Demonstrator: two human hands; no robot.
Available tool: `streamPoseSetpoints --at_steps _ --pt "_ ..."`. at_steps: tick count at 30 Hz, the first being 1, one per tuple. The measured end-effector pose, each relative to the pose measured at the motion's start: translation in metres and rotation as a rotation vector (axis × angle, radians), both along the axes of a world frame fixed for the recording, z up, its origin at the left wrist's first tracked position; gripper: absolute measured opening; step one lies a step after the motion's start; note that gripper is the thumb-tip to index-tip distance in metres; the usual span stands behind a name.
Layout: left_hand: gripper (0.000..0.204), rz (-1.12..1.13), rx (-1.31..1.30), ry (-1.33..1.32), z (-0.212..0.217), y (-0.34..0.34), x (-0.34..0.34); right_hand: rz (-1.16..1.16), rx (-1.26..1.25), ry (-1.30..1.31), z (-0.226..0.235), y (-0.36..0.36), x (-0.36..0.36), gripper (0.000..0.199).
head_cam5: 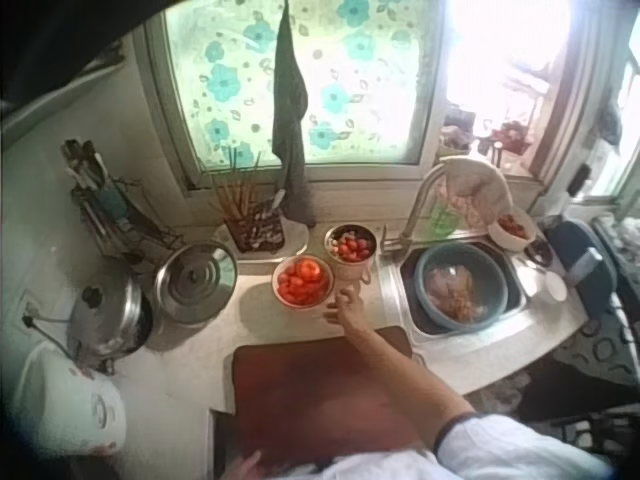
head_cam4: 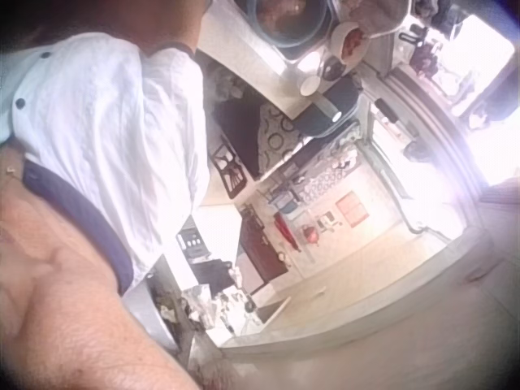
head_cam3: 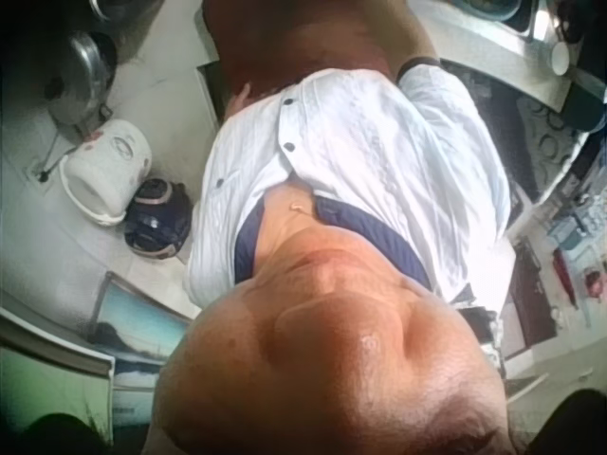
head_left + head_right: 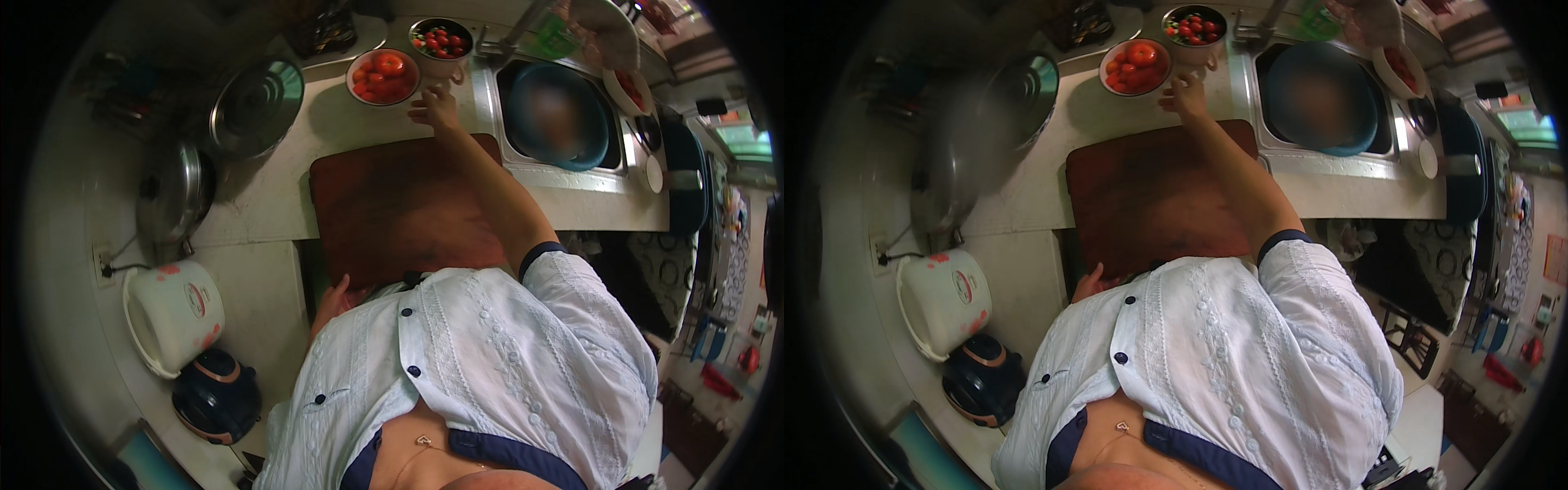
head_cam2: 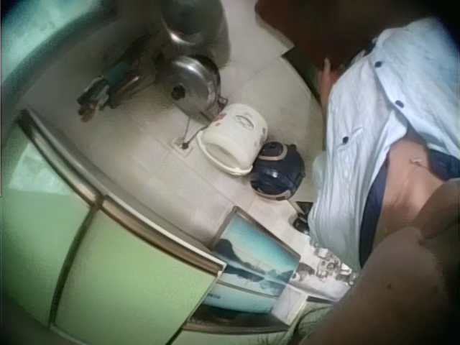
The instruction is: The person moves a cutting board and retrieves a cleaver. They wash a raw chicken leg in a bowl of water and place it on the cutting board. The person then uses the cleaver to chop the chicken leg into smaller pieces.
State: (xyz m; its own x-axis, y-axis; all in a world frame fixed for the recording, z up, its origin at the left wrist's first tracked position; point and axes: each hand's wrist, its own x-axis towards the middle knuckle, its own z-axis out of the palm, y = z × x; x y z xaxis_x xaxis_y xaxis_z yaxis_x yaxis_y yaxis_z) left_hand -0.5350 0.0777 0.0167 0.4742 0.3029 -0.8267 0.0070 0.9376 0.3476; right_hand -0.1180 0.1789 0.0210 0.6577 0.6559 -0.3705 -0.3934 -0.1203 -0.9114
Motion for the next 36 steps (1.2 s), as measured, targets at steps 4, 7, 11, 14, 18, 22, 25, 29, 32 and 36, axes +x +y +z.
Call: streamPoseSetpoints --at_steps 4,7,11,14,18,22,25,29,32,36 --pt "0.05 -0.091 -0.096 0.04 -0.027 0.016 -0.019 -0.323 -0.196 -0.705 -0.003 -0.024 0.039 0.034" --pt "0.051 -0.083 0.0 0.034 -0.025 0.035 -0.008 -0.328 -0.27 -0.915 -0.034 -0.008 0.098 0.044" --pt "0.05 -0.175 0.074 0.15 -0.001 0.045 -0.001 0.037 -0.1 -0.036 -0.003 0.006 0.088 0.034" --pt "0.049 -0.144 0.101 0.146 0.005 0.052 0.008 -0.001 -0.042 0.018 -0.006 0.006 0.099 0.021" --pt "0.053 -0.413 0.201 0.445 0.017 0.065 0.021 -0.022 0.073 0.122 -0.002 -0.014 0.1 0.011" --pt "0.055 -0.639 0.295 0.612 0.007 0.077 0.018 -0.005 0.163 0.04 0.043 -0.049 0.074 0.025" --pt "0.055 -0.541 0.249 0.512 -0.003 0.083 0.009 -0.017 0.346 0.05 0.07 -0.096 0.052 0.018" --pt "0.056 -0.539 0.244 0.492 -0.011 0.101 0.015 -0.199 0.502 0.09 0.115 -0.217 0.025 0.019" --pt "0.056 -0.502 0.244 0.506 -0.016 0.106 0.013 -0.296 0.392 0.051 0.129 -0.322 0.009 0.017" --pt "0.057 -0.428 0.272 0.529 -0.017 0.109 0.01 -0.533 0.059 0.012 0.143 -0.462 -0.02 0.015"
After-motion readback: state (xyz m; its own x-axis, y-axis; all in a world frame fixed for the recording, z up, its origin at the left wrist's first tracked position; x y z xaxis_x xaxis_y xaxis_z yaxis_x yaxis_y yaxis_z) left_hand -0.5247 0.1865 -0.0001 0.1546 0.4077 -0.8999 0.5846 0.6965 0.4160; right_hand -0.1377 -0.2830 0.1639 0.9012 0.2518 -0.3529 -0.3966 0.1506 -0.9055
